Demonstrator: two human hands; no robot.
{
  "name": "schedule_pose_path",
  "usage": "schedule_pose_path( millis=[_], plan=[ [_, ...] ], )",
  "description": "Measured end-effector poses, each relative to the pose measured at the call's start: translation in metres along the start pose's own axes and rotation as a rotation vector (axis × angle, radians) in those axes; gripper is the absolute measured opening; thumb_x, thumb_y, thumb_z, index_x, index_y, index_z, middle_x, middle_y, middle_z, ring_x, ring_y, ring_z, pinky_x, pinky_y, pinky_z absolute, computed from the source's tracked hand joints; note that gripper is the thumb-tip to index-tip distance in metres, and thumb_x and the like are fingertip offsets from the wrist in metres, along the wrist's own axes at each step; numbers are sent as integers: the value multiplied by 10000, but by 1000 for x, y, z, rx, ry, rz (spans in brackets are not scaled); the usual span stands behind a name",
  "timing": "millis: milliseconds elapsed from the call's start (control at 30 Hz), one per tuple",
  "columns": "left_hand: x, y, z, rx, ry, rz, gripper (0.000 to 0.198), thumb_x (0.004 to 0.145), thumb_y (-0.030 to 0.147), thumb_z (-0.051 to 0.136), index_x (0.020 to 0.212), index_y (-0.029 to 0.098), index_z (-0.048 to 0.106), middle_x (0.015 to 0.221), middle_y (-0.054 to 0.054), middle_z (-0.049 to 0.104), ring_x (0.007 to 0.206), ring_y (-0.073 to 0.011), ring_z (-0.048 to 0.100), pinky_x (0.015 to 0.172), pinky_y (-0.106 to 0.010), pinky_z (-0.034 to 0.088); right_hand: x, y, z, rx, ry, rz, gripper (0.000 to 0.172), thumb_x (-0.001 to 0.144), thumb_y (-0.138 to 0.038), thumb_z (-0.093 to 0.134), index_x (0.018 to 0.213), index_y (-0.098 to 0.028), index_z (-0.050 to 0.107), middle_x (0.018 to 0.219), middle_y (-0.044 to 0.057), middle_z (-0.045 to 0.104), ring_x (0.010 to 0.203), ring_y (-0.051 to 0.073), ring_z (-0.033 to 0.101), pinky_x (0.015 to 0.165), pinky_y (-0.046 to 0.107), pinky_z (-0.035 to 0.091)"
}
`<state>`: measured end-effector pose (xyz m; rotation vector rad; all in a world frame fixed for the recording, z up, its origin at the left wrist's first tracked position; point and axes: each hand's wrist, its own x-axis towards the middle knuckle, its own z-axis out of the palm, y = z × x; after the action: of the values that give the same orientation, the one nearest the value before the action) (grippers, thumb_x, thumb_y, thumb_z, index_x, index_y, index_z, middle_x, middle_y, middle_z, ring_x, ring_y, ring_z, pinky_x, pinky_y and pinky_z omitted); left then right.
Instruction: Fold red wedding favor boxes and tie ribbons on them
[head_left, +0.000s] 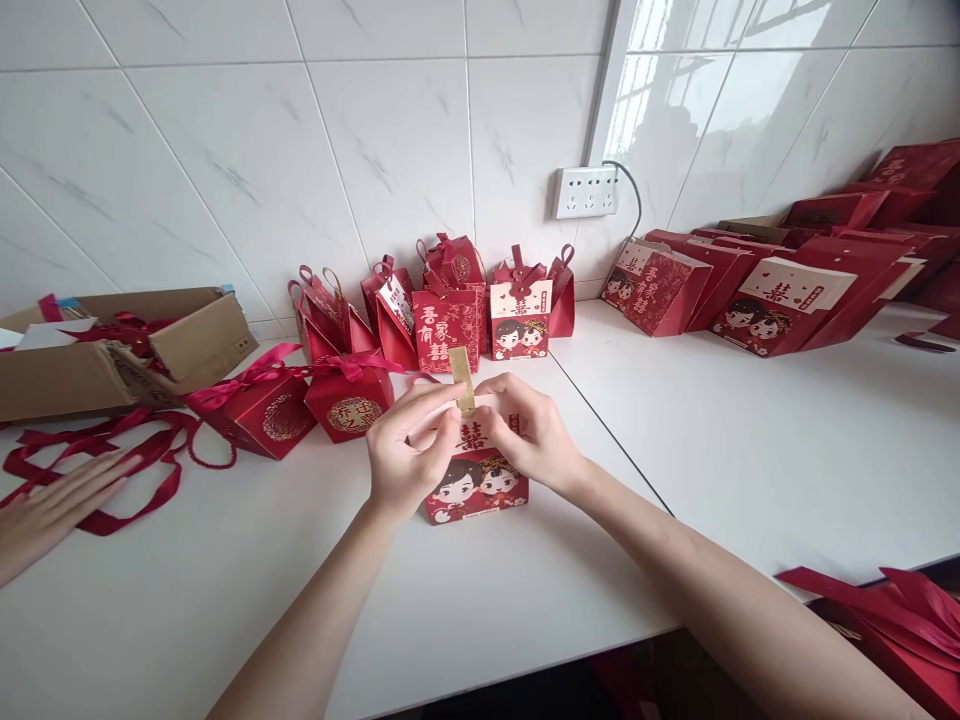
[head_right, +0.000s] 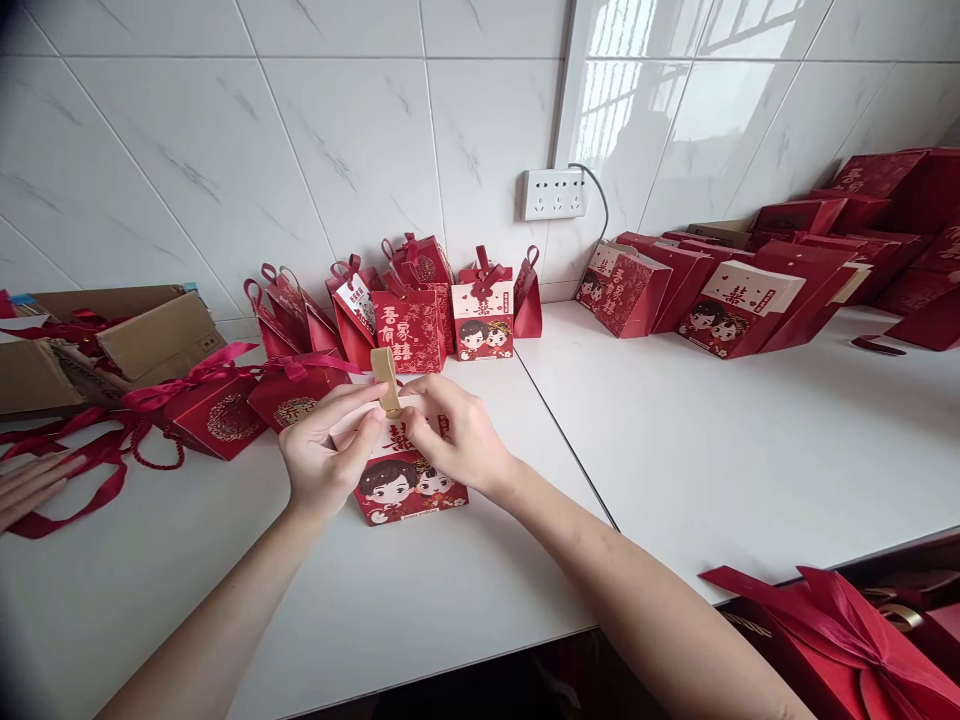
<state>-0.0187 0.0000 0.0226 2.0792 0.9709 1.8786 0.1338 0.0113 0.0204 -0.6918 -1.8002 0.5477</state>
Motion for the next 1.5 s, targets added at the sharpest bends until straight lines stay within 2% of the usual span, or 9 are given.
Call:
schedule_pose_path(
  millis=[300,600,800,1000,1500],
  plan=[
    [0,-1,-1,26,-7,-38,215,798,138,605,971,194,720,913,-22,723,784,-127,684,683,-209,585,0,1,0,-3,-14,12,53,872,-215,485,893,-195,531,742,-1,606,597,112,517,562,243,419],
    [-2,-3,-1,-18,-12,-54,226,798,138,601,983,194,718,916,-28,722,774,-138,688,672,-222,589,0,0,1,24,-15,36,74,892,-251,471,845,-202,501,634,-36,493,548,100,436,526,233,379],
    [0,0,-1,-19,-13,-35,209,801,146,597,964,187,721,898,-39,720,789,-143,688,686,-223,590,0,-2,0,25,-28,41,51,871,-248,491,843,-207,498,639,-29,508,569,115,472,529,241,393],
    [1,2,-2,-32,-19,-14,219,799,136,580,963,182,718,899,-47,721,771,-144,691,621,-199,582,0,-1,0,8,-17,37,81,889,-265,475,842,-205,501,616,-29,494,575,122,472,523,243,381],
    [0,0,-1,-70,-12,-8,219,794,125,601,972,181,716,926,-55,721,809,-152,694,650,-212,601,0,-2,0,12,-23,35,93,890,-272,481,828,-206,503,608,-28,507,558,119,474,504,242,382]
  ],
)
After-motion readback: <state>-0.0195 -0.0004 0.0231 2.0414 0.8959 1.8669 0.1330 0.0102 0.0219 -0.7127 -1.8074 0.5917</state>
